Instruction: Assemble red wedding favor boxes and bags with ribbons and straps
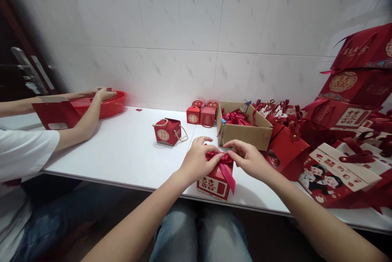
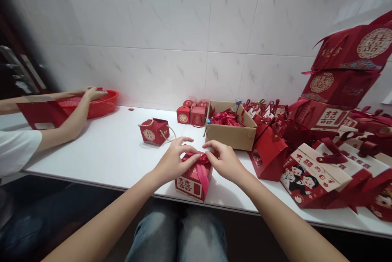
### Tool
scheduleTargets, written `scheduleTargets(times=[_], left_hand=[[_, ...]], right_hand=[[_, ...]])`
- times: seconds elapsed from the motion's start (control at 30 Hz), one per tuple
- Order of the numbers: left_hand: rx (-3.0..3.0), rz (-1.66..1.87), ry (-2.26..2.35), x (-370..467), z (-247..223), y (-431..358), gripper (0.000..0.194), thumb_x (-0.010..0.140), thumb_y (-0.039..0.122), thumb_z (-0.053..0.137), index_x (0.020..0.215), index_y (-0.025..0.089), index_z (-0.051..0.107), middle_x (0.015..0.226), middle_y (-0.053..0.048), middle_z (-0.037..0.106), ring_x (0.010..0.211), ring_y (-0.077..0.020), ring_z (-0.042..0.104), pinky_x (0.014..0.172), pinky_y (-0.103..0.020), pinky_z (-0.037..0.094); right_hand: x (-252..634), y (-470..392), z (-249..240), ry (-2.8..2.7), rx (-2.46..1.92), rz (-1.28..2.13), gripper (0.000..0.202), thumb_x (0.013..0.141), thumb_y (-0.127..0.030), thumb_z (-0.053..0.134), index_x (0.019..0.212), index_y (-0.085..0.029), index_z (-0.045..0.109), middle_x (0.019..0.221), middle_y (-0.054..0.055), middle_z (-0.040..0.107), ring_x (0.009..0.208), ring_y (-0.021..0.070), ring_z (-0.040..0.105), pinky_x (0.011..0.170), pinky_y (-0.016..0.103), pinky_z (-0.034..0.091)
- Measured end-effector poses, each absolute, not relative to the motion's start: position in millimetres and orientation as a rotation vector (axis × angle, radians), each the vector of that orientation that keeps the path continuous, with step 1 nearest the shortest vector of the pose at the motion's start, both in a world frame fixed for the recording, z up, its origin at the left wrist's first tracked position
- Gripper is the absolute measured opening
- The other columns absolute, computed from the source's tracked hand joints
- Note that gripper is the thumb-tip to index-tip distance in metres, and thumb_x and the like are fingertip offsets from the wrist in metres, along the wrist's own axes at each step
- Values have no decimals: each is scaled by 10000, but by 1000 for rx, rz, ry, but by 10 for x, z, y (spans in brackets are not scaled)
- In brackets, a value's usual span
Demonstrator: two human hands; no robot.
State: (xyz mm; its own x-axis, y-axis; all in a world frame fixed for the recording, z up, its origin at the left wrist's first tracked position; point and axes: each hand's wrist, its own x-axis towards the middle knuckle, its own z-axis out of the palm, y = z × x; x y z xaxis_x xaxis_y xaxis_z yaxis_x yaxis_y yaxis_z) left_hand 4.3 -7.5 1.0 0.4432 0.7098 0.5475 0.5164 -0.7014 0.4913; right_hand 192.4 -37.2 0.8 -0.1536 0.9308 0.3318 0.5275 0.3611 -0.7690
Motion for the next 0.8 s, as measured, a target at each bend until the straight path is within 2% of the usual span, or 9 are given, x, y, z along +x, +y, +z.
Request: scheduleTargets(times=[0.23,0.67,0.8], left_hand=[[2318,981,934,70,-45,-38,161,811,301,596,804,231,741,933,-51,680,847,-186,628,783,-289,483],[2306,910,1040,107,-1,-61,146,792,257,598,739,181,711,871,-65,684,799,-182,630,740,-269,468],[2297,977,1018,135,-45,-80,142,795,258,596,749,186,709,863,-60,687,799,-184,628,745,-279,466]], right_hand=[[1922,-308,-2,-1668,-1121,794,291,820,-406,539,940,-142,564,682,-3,497,580,109,438,521,231,352],[2033,-365,-200,-1582,-1153,677,170,823,-342,540,844,-177,500,728,-3,481,656,131,446,609,253,360],[2014,-349,-199,-1561,-1167,641,219,827,-374,549,904,-174,500,695,-13,465,640,130,444,597,249,362]])
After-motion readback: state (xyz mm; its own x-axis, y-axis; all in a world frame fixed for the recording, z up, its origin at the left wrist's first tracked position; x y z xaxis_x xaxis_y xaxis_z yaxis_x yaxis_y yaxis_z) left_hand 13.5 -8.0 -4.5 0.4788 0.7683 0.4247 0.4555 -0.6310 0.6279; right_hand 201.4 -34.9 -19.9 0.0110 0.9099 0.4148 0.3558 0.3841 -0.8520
